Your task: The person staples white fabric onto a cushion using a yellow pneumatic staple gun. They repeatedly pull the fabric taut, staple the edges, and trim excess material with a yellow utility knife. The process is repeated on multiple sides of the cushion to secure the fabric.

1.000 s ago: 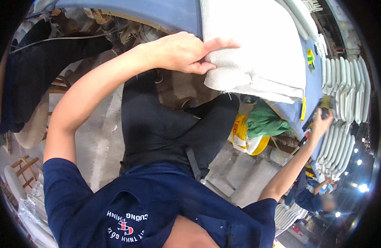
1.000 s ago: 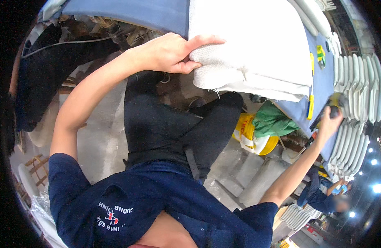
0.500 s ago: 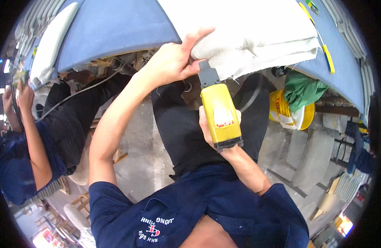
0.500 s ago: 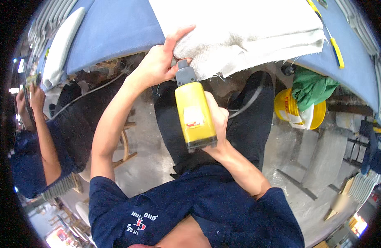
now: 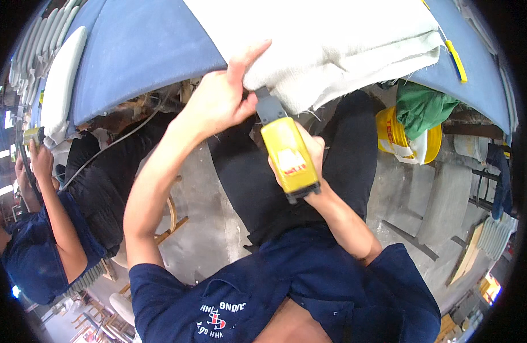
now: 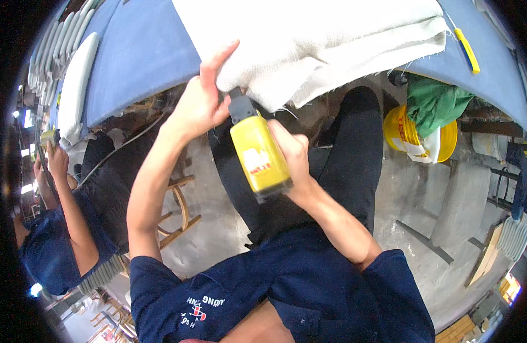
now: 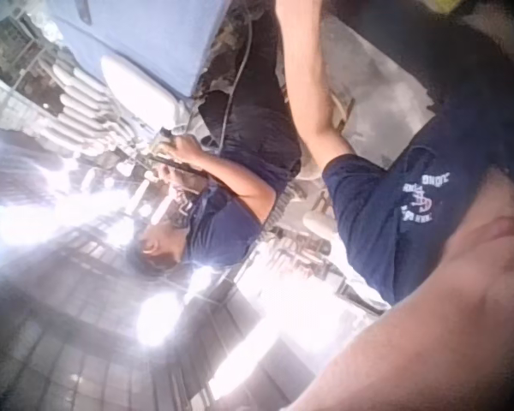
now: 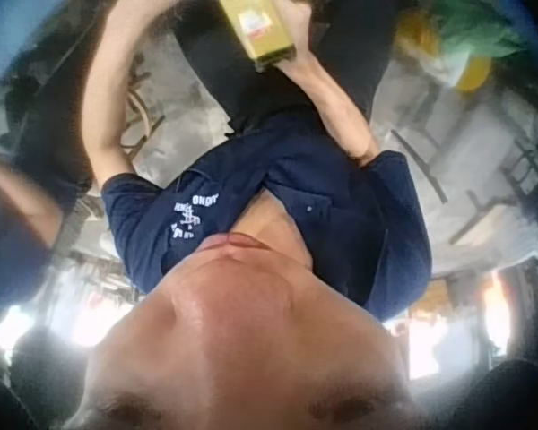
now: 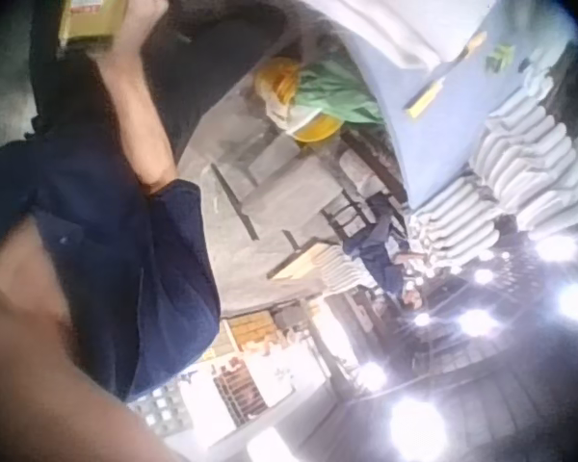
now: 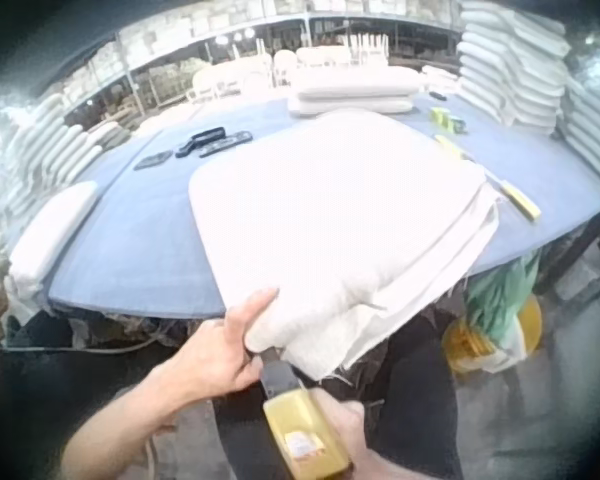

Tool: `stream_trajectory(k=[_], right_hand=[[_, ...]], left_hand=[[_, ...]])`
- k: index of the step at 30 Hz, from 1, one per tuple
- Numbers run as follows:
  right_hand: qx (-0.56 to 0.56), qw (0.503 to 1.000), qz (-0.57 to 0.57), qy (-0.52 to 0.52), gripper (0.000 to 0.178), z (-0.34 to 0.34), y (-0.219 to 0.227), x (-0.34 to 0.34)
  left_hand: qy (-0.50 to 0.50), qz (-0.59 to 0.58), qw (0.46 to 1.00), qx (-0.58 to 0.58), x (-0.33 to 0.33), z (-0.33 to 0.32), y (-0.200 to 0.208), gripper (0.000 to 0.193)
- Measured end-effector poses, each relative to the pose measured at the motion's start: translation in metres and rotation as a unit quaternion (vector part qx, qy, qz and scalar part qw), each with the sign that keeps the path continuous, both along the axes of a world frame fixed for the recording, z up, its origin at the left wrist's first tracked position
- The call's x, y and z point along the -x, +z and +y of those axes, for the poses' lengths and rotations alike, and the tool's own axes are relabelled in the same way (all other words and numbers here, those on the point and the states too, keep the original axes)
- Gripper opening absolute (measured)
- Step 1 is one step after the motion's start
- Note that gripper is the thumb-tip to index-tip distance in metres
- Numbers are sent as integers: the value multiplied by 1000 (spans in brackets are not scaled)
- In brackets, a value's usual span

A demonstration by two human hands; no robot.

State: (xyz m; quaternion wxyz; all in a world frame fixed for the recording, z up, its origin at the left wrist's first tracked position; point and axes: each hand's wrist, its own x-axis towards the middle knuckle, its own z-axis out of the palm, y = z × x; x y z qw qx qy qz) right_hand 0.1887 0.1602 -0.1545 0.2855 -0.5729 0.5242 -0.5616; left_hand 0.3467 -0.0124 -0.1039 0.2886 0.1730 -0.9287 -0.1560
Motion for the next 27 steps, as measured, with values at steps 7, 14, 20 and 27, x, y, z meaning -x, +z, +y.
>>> stream_trajectory(k=[7,14,20,27], right_hand=[[37,999,3,-15,32,-3,0,2],[29,999,-18,-32,32,0,9,-3],[33,999,7,-7,27,-7,-9,5],[64,997,38,21,25,-4,13,40]], left_hand=[[22,-14,1000,-14,0,0,1,94],[18,-31,998,-44,1,0,5,94],[27,-24,999,-7,3,5,6,93],[59,-11,995,-85,3,14,11,84]])
